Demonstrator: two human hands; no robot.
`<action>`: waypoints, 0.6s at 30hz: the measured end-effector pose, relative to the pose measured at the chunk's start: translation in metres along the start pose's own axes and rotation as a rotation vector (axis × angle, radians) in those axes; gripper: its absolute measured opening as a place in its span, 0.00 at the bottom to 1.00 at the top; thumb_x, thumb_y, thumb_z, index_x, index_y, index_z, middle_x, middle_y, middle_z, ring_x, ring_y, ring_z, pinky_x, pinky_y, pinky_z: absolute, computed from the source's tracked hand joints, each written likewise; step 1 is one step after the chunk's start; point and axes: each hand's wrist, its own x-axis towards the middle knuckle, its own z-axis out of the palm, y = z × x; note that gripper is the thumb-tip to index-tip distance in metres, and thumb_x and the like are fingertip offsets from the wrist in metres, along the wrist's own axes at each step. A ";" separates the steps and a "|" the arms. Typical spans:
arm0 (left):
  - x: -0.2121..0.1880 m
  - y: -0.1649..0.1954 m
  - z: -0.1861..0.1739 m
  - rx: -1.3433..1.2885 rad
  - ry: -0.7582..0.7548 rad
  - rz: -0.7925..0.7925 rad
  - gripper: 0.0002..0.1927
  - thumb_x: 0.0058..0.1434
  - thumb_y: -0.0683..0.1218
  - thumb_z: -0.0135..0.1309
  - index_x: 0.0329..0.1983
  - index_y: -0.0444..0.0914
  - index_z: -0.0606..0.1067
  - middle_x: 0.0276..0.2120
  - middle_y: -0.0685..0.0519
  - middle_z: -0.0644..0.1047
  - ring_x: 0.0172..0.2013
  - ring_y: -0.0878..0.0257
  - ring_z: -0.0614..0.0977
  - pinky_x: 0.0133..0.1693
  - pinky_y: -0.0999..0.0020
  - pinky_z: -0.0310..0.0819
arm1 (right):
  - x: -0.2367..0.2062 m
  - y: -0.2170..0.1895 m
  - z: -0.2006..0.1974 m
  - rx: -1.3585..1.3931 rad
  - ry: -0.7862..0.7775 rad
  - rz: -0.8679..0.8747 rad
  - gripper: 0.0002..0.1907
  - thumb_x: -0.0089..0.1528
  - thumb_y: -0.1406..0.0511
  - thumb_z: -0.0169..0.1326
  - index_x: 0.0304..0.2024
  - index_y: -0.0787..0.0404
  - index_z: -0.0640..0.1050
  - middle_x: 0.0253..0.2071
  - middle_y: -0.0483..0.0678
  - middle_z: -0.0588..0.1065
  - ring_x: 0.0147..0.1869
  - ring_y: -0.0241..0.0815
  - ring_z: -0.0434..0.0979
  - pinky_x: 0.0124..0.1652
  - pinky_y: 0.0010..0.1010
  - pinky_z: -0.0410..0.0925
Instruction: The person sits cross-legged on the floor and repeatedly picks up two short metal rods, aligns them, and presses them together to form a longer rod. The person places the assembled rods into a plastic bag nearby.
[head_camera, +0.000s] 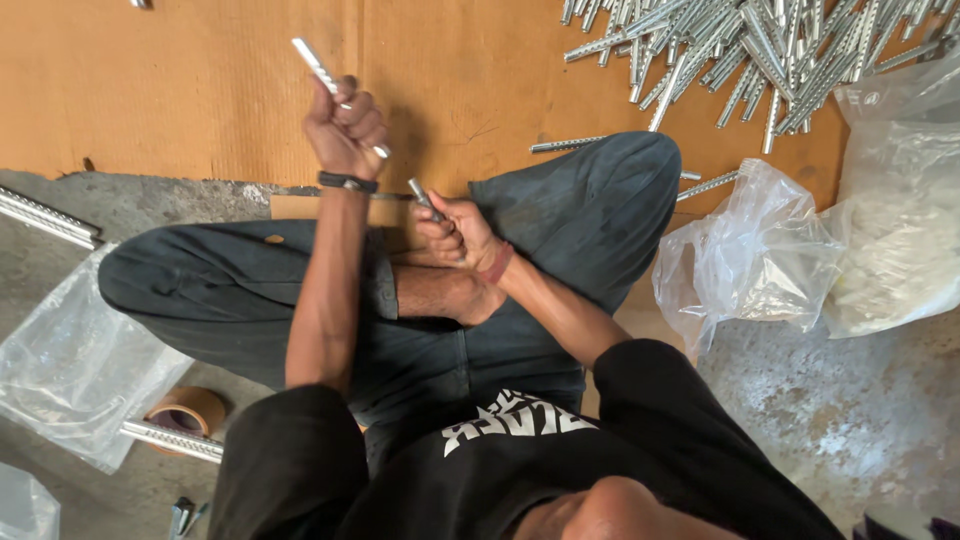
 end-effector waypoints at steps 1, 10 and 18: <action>0.007 -0.001 0.001 0.112 0.077 -0.027 0.17 0.59 0.57 0.33 0.24 0.41 0.59 0.12 0.62 0.53 0.12 0.74 0.52 0.14 0.79 0.45 | -0.001 0.000 -0.004 -0.049 0.096 -0.018 0.14 0.61 0.56 0.33 0.29 0.59 0.61 0.15 0.36 0.50 0.12 0.24 0.44 0.11 0.15 0.42; 0.171 -0.150 0.104 1.275 -0.275 0.231 0.13 0.49 0.42 0.40 0.40 0.39 0.63 0.27 0.52 0.70 0.29 0.62 0.73 0.33 0.68 0.69 | 0.020 -0.005 -0.043 -0.298 0.681 -0.160 0.11 0.59 0.58 0.35 0.28 0.58 0.61 0.14 0.37 0.52 0.11 0.26 0.46 0.11 0.16 0.43; 0.129 0.027 0.056 2.035 0.763 1.154 0.26 0.39 0.35 0.45 0.45 0.30 0.59 0.45 0.42 0.64 0.47 0.51 0.65 0.49 0.66 0.58 | 0.016 -0.005 -0.039 -0.172 0.458 -0.162 0.13 0.59 0.57 0.35 0.30 0.58 0.63 0.14 0.37 0.54 0.12 0.26 0.46 0.11 0.16 0.44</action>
